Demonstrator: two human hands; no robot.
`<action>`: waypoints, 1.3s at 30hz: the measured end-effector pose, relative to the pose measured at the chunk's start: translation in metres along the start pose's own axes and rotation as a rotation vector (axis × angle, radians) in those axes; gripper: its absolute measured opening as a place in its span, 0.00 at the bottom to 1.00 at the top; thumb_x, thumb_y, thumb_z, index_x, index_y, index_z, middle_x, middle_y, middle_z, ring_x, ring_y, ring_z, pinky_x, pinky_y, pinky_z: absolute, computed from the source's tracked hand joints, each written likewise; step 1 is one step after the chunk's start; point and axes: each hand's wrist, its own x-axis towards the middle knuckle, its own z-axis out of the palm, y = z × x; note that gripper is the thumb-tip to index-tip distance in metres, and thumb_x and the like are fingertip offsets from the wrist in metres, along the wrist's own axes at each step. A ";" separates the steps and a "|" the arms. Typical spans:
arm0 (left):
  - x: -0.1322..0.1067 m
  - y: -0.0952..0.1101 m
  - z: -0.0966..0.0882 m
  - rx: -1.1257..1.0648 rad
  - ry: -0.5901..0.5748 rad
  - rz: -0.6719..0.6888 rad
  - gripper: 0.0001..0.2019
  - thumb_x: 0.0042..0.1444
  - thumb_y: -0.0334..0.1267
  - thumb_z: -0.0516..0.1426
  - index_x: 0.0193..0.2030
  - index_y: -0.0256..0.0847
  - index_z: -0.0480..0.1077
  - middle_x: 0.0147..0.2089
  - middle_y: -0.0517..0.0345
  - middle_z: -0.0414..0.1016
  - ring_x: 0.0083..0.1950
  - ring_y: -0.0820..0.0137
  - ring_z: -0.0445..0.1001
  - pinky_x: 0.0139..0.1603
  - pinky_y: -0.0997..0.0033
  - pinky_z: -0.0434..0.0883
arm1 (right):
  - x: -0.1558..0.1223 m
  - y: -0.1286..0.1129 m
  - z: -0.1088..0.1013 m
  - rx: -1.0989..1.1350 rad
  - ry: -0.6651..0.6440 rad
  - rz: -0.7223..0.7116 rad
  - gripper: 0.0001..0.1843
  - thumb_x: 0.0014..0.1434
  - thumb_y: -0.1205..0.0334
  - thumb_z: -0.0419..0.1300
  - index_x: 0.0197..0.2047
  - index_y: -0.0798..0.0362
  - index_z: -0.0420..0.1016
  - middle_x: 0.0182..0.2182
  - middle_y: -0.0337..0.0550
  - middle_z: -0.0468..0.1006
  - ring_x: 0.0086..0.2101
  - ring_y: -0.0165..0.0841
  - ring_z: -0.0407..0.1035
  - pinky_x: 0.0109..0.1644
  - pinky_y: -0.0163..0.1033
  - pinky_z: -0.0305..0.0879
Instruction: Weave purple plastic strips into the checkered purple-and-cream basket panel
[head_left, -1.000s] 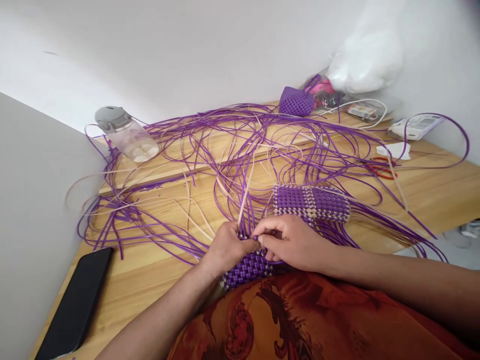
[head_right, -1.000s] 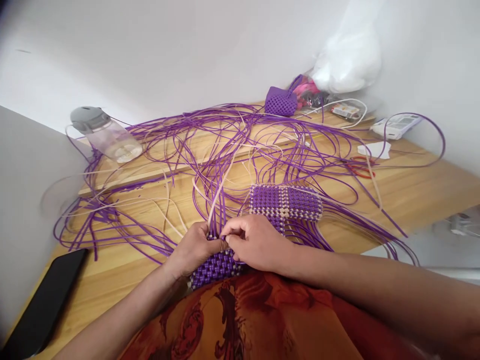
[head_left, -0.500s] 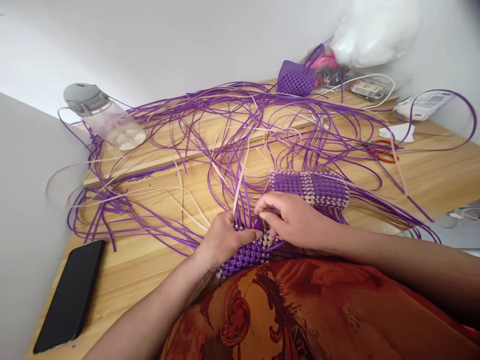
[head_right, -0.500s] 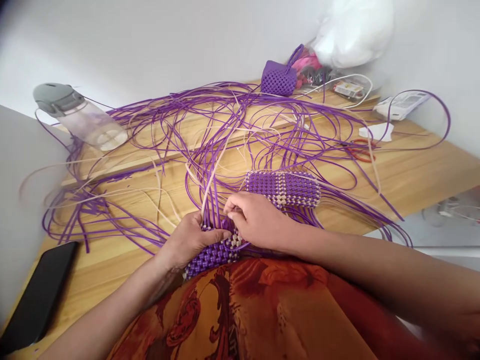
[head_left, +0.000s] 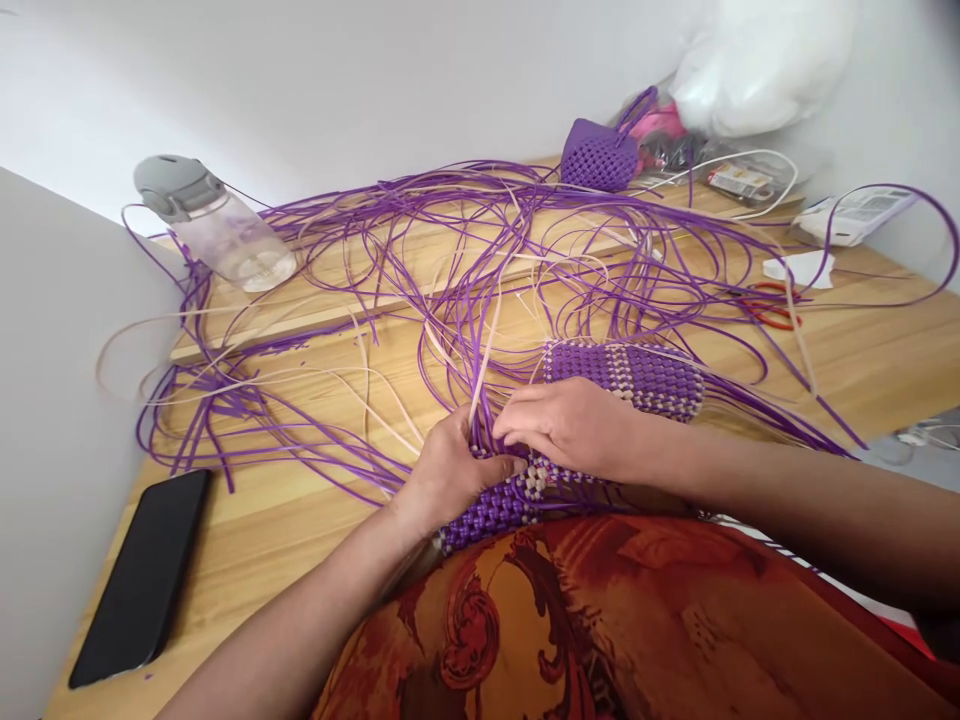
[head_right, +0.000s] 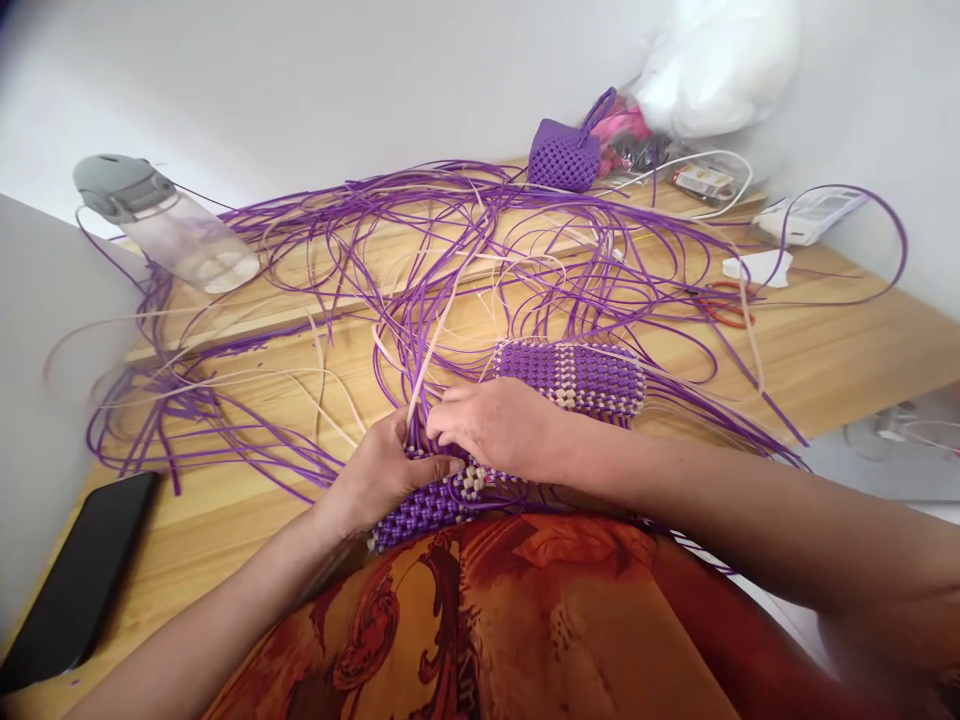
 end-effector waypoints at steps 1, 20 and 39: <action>0.000 0.000 0.000 -0.012 -0.014 0.004 0.16 0.44 0.32 0.64 0.41 0.34 0.70 0.38 0.56 0.76 0.39 0.67 0.72 0.41 0.70 0.67 | 0.004 0.001 0.000 0.051 0.022 0.025 0.10 0.61 0.68 0.53 0.39 0.54 0.76 0.36 0.41 0.76 0.38 0.28 0.69 0.43 0.33 0.61; 0.003 -0.005 0.001 -0.138 -0.045 0.059 0.29 0.44 0.32 0.65 0.54 0.39 0.63 0.44 0.55 0.75 0.45 0.65 0.73 0.45 0.67 0.68 | 0.026 -0.016 -0.030 -0.134 -0.242 0.090 0.11 0.56 0.65 0.56 0.23 0.57 0.72 0.23 0.43 0.72 0.29 0.30 0.60 0.38 0.38 0.53; 0.001 -0.005 0.000 -0.170 0.008 -0.111 0.34 0.40 0.36 0.67 0.55 0.39 0.61 0.31 0.63 0.73 0.31 0.72 0.71 0.33 0.74 0.67 | -0.020 -0.016 -0.012 -0.280 -0.232 0.079 0.07 0.57 0.71 0.53 0.33 0.54 0.72 0.29 0.41 0.71 0.29 0.31 0.64 0.31 0.36 0.51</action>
